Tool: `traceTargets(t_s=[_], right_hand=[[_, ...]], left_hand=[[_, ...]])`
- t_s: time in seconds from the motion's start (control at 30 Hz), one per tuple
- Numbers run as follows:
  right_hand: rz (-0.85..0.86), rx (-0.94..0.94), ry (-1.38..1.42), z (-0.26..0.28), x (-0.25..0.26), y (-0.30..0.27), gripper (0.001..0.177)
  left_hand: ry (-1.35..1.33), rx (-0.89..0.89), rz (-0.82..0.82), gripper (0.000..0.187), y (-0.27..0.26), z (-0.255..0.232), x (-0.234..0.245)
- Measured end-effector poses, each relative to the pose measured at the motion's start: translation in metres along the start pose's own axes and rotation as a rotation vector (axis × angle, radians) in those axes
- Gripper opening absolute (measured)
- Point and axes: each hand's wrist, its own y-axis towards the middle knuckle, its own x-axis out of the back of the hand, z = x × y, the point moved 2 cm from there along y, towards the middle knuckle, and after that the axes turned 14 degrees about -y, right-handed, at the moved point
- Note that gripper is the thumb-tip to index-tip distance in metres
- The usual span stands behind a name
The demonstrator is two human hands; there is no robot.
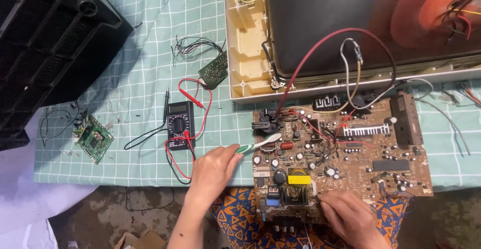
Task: A person is cleaning a large electronic circuit board from a television using a toothbrush to remove dust and debris.
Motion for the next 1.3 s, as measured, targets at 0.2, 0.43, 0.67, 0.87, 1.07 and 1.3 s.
traceTargets(t_s=[0.2, 0.43, 0.67, 0.87, 1.07, 1.3], right_hand=[[-0.012, 0.015, 0.002, -0.004, -0.002, -0.002, 0.01], [0.015, 0.029, 0.021, -0.005, -0.001, -0.003, 0.012], [-0.038, 0.064, 0.031, 0.0, 0.004, 0.004, 0.012], [-0.076, 0.128, 0.078, 0.022, 0.023, 0.025, 0.01], [-0.053, 0.327, 0.13, 0.048, 0.022, 0.054, 0.026], [-0.115, 0.394, 0.06, 0.053, 0.009, 0.051, 0.029]], left_hand=[[0.173, -0.093, -0.022, 0.016, 0.007, -0.039, -0.009], [0.498, -0.106, 0.036, 0.038, 0.007, -0.054, -0.031], [0.548, -0.025, -0.024, 0.053, -0.015, -0.067, -0.038], [-0.135, 0.217, 0.148, 0.064, -0.029, -0.087, -0.034], [-0.96, 0.005, -0.204, 0.032, -0.036, -0.113, -0.055], [-1.893, 0.368, -0.213, 0.069, -0.041, -0.121, -0.095]])
